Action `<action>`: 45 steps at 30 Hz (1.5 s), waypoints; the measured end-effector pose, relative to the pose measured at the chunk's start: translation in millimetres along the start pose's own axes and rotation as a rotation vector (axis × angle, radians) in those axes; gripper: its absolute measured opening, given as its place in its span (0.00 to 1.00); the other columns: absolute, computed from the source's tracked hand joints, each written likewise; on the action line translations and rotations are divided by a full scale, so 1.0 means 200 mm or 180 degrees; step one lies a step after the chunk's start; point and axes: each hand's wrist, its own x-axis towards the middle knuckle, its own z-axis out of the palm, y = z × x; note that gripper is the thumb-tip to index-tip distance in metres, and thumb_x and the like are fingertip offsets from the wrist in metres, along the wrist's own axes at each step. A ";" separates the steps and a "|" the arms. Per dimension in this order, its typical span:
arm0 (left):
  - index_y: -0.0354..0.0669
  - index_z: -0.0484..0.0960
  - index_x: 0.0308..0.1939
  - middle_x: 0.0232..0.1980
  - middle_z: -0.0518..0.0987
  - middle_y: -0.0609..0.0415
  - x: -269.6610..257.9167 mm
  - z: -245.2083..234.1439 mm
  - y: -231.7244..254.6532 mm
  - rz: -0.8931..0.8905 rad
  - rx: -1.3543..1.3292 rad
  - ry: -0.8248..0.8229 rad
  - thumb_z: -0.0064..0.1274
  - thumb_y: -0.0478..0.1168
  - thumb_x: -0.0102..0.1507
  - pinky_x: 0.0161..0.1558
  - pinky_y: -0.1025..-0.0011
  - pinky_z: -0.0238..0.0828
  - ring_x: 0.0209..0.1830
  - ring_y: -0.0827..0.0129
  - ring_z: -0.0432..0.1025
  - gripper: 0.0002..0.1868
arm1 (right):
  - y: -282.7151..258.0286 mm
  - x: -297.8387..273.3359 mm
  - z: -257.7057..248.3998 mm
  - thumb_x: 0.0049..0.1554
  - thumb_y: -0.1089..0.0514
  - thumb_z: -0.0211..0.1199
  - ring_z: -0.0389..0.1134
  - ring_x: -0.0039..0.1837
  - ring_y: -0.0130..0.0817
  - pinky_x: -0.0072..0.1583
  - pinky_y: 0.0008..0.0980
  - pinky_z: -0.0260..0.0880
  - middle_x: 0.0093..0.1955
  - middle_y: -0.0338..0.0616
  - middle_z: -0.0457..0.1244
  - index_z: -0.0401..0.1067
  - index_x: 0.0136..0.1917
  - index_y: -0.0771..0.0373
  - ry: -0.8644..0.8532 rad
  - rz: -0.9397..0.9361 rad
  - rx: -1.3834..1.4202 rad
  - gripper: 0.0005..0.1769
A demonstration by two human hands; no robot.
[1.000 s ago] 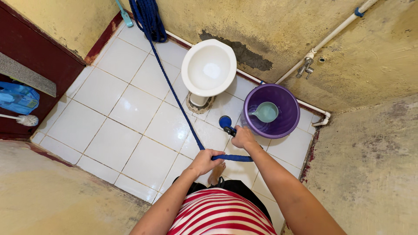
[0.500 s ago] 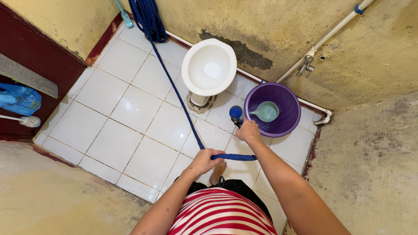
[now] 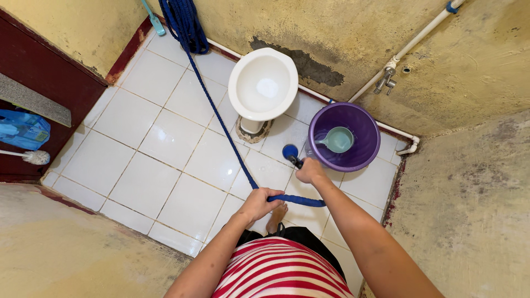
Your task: The person uses a blue hose and a scoop to pour water into a toilet bowl and a purple bucket. They then move a packet from a shelf and wash their hands over the bucket.
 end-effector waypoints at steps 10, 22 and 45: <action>0.46 0.84 0.58 0.49 0.85 0.44 0.01 -0.01 0.01 0.0102 0.0250 -0.0223 0.59 0.41 0.61 0.54 0.70 0.74 0.49 0.63 0.81 0.20 | 0.09 -0.09 0.18 0.47 0.58 0.62 0.71 0.61 0.51 0.62 0.42 0.71 0.57 0.62 0.69 0.79 0.57 0.65 -0.0849 0.0350 -0.0477 0.23; 0.43 0.84 0.56 0.48 0.87 0.49 0.00 -0.05 0.00 0.0337 0.0265 -0.0407 0.57 0.37 0.61 0.53 0.72 0.76 0.47 0.66 0.82 0.18 | 0.01 -0.24 0.13 0.48 0.60 0.61 0.70 0.64 0.49 0.65 0.41 0.70 0.61 0.57 0.68 0.75 0.63 0.58 -0.0489 0.0508 -0.0061 0.28; 0.46 0.87 0.52 0.37 0.82 0.54 0.05 0.52 0.23 0.1401 0.1124 -0.2400 0.59 0.41 0.62 0.41 0.69 0.72 0.34 0.67 0.74 0.15 | 1.30 -1.28 0.96 0.51 0.59 0.61 0.68 0.40 0.39 0.45 0.39 0.67 0.38 0.49 0.67 0.73 0.43 0.72 0.2858 0.3267 0.4716 0.12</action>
